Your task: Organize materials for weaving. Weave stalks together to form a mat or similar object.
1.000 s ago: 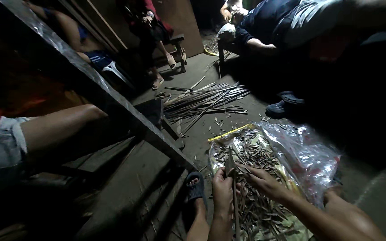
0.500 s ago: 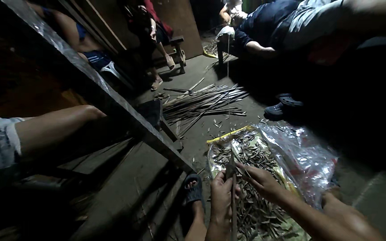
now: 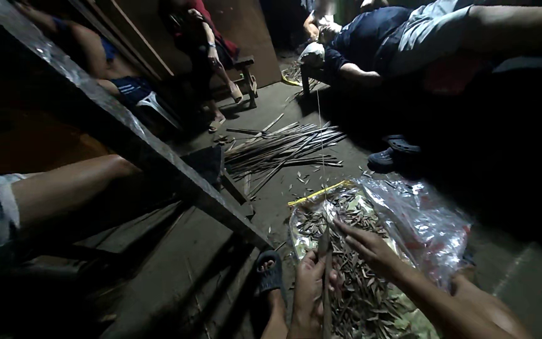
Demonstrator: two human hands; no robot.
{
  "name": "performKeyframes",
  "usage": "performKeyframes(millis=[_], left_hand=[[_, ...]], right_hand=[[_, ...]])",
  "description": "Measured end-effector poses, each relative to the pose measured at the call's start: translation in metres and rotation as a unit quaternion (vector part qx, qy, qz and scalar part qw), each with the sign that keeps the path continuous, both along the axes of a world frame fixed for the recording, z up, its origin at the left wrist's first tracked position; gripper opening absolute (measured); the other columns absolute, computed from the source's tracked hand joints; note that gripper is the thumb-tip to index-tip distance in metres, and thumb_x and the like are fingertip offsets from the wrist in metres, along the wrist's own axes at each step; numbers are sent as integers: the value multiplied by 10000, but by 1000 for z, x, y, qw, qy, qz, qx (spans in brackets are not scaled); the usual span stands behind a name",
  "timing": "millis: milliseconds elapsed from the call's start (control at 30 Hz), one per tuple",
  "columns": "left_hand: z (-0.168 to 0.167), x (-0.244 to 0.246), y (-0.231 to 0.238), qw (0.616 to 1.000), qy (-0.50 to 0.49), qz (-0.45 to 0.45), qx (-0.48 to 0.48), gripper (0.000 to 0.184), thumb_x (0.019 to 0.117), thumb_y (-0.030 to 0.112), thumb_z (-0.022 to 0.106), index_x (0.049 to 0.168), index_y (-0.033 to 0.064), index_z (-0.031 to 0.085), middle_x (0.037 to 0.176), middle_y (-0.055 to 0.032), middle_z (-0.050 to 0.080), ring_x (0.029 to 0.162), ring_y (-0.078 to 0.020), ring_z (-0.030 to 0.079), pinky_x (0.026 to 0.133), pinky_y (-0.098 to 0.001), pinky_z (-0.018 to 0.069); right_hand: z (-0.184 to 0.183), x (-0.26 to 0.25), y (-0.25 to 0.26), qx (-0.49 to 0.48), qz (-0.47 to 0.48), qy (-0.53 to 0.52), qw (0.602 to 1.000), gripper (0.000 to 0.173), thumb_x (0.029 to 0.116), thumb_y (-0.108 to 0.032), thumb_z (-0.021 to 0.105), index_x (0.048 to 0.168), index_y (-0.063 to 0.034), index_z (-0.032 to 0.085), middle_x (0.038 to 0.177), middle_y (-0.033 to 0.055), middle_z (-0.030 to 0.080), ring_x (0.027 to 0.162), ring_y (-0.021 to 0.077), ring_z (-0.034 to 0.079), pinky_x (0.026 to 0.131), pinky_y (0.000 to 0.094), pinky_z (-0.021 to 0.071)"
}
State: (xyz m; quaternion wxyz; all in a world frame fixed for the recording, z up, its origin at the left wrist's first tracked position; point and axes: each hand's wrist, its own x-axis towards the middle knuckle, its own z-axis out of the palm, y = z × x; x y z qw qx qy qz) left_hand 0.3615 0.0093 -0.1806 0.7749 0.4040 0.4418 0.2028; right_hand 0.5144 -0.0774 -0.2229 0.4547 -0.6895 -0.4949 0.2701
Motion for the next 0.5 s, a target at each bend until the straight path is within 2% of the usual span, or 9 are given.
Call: performKeyframes(millis=[200, 267, 333, 400, 500], left_hand=[[2, -1, 3, 996, -60, 29, -56, 280, 995, -139, 302, 1069, -4, 535, 733, -30, 616, 433, -23, 501, 390, -145, 431], [3, -3, 5, 992, -81, 21, -91, 317, 1001, -108, 245, 1057, 19, 530, 735, -10, 602, 431, -6, 481, 385, -132, 411], [4, -6, 8, 986, -106, 3, -131, 331, 1063, -11, 207, 1029, 51, 531, 730, 6, 605, 425, 10, 472, 376, -119, 401], [3, -7, 9, 981, -114, -1, -154, 344, 1078, 25, 192, 1034, 62, 530, 733, 5, 619, 421, 16, 473, 371, -115, 391], [3, -6, 8, 982, -112, 1, -151, 320, 1039, -52, 212, 1053, 50, 515, 747, -6, 620, 423, 12, 479, 373, -112, 397]], right_hand=[[8, -18, -3, -5, 78, 78, 994, 471, 1079, -222, 395, 1496, -29, 503, 1453, 167, 577, 1343, 258, 556, 1140, 447, 397], [7, -19, -4, 2, 85, 108, 991, 478, 1075, -218, 384, 1497, -22, 496, 1462, 163, 568, 1326, 219, 564, 1130, 402, 405], [5, -20, -4, 16, 81, 124, 989, 487, 1071, -235, 386, 1485, -8, 505, 1417, 182, 595, 1236, 197, 605, 1071, 378, 441], [5, -21, -5, 10, 72, 92, 993, 491, 1077, -267, 388, 1486, -25, 513, 1394, 182, 614, 1236, 236, 618, 1070, 427, 452], [8, -24, -6, 2, 34, -2, 999, 475, 1087, -291, 396, 1481, -67, 541, 1330, 179, 661, 1201, 318, 651, 1020, 522, 487]])
